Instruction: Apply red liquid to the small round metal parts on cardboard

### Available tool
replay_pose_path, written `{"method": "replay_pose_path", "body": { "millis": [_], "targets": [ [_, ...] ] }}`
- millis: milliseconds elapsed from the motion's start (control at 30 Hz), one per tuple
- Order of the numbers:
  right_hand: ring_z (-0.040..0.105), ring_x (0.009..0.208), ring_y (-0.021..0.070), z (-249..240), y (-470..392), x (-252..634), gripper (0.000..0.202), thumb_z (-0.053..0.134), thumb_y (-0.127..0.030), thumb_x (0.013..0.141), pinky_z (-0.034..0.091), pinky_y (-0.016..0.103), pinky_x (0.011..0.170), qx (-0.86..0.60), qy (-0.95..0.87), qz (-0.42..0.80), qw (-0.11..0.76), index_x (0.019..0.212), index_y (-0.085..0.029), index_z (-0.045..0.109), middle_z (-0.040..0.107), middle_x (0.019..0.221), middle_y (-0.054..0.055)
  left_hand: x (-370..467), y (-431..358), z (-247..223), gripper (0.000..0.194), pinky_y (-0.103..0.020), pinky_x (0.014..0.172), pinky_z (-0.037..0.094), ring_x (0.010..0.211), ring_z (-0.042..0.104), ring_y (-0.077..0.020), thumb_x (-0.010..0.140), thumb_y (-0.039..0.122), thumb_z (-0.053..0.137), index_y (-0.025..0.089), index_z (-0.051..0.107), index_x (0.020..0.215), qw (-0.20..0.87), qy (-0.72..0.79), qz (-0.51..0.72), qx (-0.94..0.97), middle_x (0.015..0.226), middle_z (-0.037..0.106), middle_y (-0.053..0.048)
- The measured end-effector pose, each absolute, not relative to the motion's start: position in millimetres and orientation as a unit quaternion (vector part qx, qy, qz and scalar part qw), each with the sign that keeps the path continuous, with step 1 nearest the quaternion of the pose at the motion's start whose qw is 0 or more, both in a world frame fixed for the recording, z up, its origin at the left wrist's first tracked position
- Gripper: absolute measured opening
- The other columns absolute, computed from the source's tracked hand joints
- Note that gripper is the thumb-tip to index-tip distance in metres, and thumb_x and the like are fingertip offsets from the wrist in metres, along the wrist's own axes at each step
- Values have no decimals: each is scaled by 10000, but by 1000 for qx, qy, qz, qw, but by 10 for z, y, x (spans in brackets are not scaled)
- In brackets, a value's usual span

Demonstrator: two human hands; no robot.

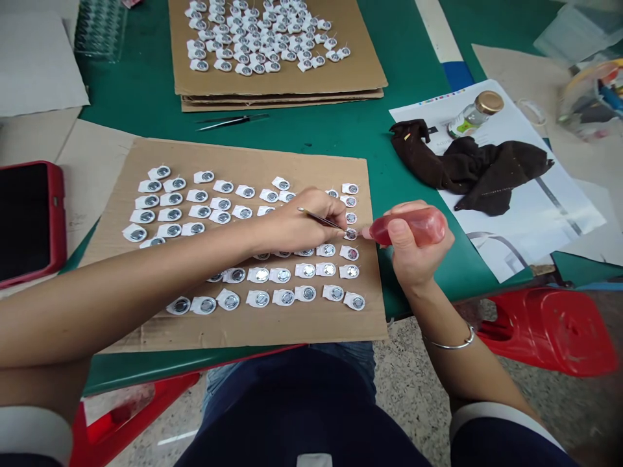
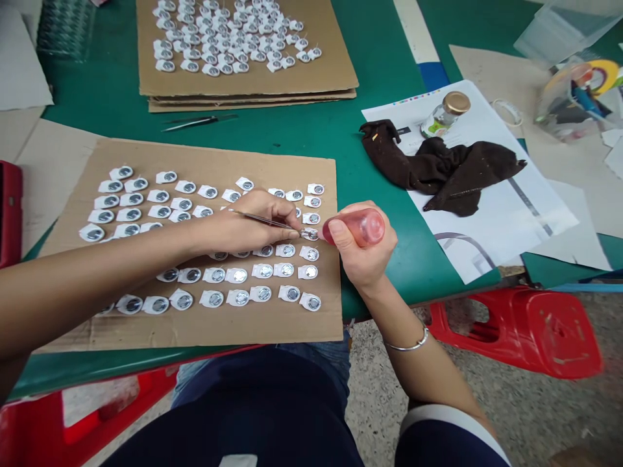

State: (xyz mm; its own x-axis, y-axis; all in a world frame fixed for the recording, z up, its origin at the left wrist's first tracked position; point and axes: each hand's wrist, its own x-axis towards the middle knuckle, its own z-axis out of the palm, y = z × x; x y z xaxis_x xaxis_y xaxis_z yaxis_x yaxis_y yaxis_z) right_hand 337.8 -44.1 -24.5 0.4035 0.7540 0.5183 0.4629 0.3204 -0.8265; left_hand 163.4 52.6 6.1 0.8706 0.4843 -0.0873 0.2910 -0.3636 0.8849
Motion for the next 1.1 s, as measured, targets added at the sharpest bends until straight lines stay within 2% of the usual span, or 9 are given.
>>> {"method": "replay_pose_path", "body": {
  "millis": [133, 200, 367, 467, 567, 667, 733, 900, 1100],
  "targets": [
    [559, 465, 93, -204, -413, 3392, 231, 538, -410, 782, 381, 218, 337, -531, -444, 194, 695, 783, -179, 552, 560, 720, -9, 1650, 526, 82, 102, -204, 530, 387, 622, 555, -90, 759, 195, 578, 134, 649, 800, 507, 251, 98, 819, 714, 635, -15],
    [520, 391, 101, -169, -399, 3442, 309, 465, -474, 808, 331, 227, 282, -509, -389, 232, 731, 803, -172, 528, 538, 664, -15, 1637, 516, 119, 93, -203, 542, 398, 630, 563, -88, 754, 178, 578, 141, 651, 797, 501, 257, 105, 820, 722, 641, -9],
    [548, 448, 111, -16, -381, 3603, 436, 454, -622, 752, 328, 208, 312, -499, -260, 309, 767, 868, -203, 487, 528, 668, -22, 1463, 362, 297, 89, -206, 539, 405, 600, 567, -86, 765, 174, 574, 153, 651, 805, 391, 269, 175, 862, 708, 645, 1],
    [564, 485, 114, 100, -367, 3622, 400, 495, -583, 744, 303, 206, 318, -498, -251, 300, 774, 842, -195, 496, 542, 741, -1, 1344, 170, 339, 83, -214, 566, 427, 627, 584, -98, 796, 182, 547, 165, 625, 819, 278, 246, 219, 902, 722, 644, 0],
    [564, 512, 107, 160, -352, 3556, 316, 520, -485, 756, 293, 210, 320, -480, -284, 273, 784, 868, -189, 516, 547, 851, 22, 1315, -32, 268, 103, -223, 612, 455, 663, 594, -110, 833, 168, 485, 165, 588, 824, 218, 208, 229, 926, 730, 635, -10],
    [591, 587, 119, 123, -359, 3453, 238, 526, -414, 770, 306, 203, 322, -475, -333, 265, 771, 889, -207, 514, 525, 815, 5, 1367, -185, 154, 103, -243, 639, 470, 678, 593, -132, 827, 124, 458, 150, 558, 826, 196, 181, 193, 944, 724, 619, -30],
    [607, 608, 132, 59, -378, 3402, 242, 508, -436, 785, 311, 209, 313, -484, -364, 259, 753, 890, -218, 504, 510, 805, 4, 1411, -246, 97, 105, -258, 654, 474, 692, 592, -146, 817, 96, 447, 139, 541, 836, 181, 158, 169, 956, 732, 612, -47],
    [529, 480, 93, -84, -418, 3382, 242, 503, -467, 784, 313, 238, 321, -506, -425, 199, 723, 860, -238, 479, 502, 806, 8, 1454, -280, 17, 143, -272, 645, 473, 689, 585, -160, 796, 59, 418, 141, 520, 853, 145, 148, 173, 963, 739, 605, -58],
    [539, 488, 110, -71, -438, 3367, 239, 443, -486, 823, 345, 251, 343, -538, -448, 170, 694, 819, -249, 473, 493, 724, 2, 1447, -267, -60, 161, -273, 622, 466, 681, 578, -165, 767, 45, 441, 145, 523, 863, 136, 156, 168, 964, 748, 606, -55]
  ]
}}
